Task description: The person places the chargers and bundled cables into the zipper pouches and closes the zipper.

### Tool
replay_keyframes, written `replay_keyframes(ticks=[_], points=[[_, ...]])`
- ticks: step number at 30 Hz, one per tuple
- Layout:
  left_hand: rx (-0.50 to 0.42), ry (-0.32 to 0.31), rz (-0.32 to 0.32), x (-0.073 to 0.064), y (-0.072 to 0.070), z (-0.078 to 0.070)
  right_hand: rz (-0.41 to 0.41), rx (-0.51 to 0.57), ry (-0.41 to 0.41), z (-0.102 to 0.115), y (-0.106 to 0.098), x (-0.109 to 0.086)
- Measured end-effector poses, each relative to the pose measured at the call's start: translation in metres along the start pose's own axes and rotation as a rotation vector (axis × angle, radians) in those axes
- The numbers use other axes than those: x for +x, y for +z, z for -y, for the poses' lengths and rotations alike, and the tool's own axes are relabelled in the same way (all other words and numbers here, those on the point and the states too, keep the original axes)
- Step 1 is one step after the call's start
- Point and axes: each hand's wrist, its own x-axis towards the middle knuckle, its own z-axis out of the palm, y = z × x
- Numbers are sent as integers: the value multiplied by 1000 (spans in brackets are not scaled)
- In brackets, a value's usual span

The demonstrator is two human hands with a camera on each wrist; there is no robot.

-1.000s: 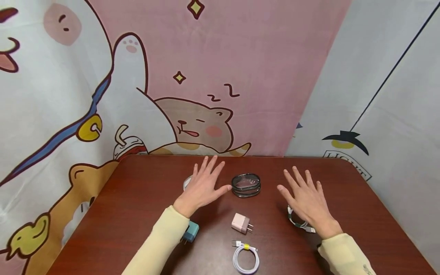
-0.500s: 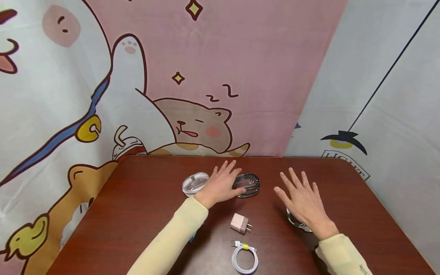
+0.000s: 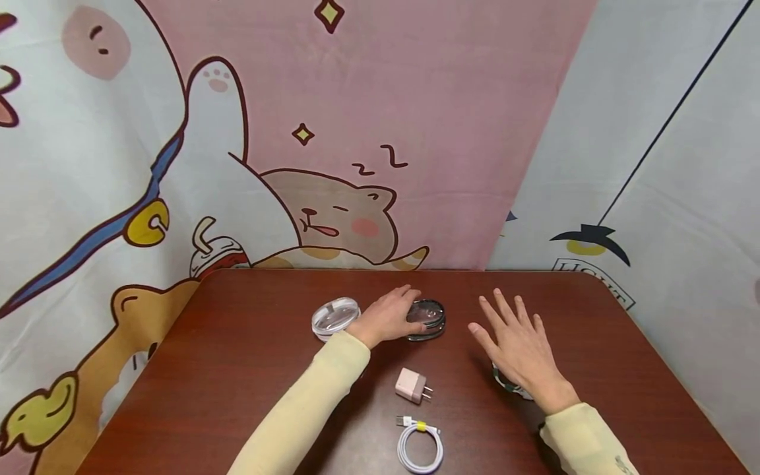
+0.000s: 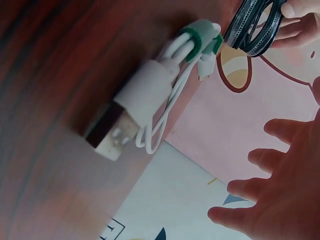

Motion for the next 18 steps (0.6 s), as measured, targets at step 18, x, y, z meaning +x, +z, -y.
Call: replay_keyframes(ticks=[18], points=[[-191, -70, -23, -11, 2, 6, 34, 1, 0, 1, 6, -3]])
